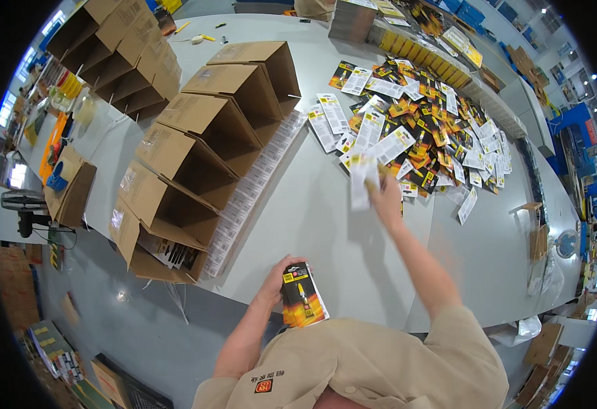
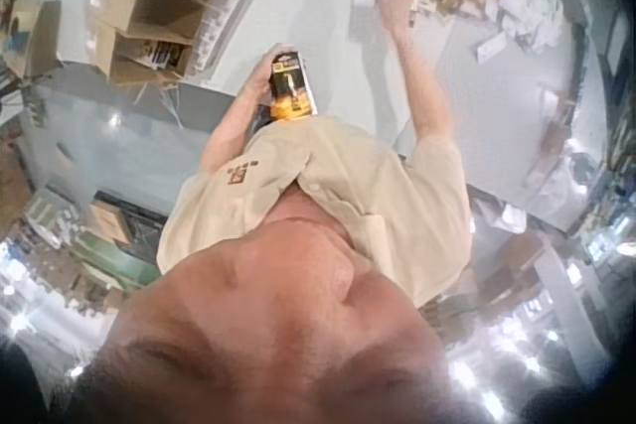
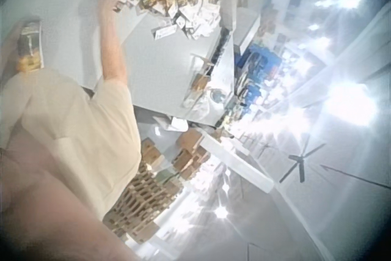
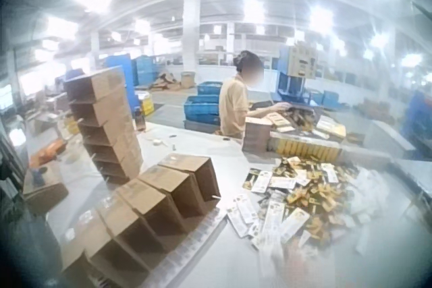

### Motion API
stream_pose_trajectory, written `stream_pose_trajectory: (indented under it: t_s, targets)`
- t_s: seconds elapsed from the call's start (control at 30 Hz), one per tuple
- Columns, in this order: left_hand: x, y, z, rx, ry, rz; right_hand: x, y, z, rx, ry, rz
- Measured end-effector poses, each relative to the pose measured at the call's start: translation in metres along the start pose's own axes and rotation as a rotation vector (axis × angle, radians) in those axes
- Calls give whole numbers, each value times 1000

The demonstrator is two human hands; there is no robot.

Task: The person assembles flat cardboard sheets into small boxes by folding and taping the seams with a handheld tape dispenser. They repeatedly pick up sheets, fold them into box shapes, and secure the edges with tape, stacking the finished boxes on the table.

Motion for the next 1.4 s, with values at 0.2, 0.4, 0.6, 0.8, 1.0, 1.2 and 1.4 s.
stream_pose_trajectory:
  t_s: [0.2,0.4,0.6,0.8,1.0,1.2,1.4]
  targets:
    - [1,-1,-5,9,-96,-265,-57,-33,138,-757,118,472]
    - [16,-2,8,14,-233,-231,23,-52,-28,-384,459,720]
    - [12,-6,-3,62,-15,-104,-52,-35,124,-1190,-460,262]
    - [13,-21,2,-34,-135,-196,26,-45,-95,-109,10,838]
    - [25,-20,2,1,-113,-265,69,-57,-68,-210,90,729]
    - [26,-18,-4,48,-102,-233,6,-44,75,-674,29,638]
    - [28,-16,-1,32,-148,-259,36,-25,74,-370,371,632]
Point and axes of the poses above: each hand's wrist, its own z-axis away from the middle knuckle, its own y-axis out of the back of the hand, x = y × z, the point moved 7 cm from there along -z, towards the middle knuckle, and after that the axes turned 11 degrees about x, right-handed, at the moved point
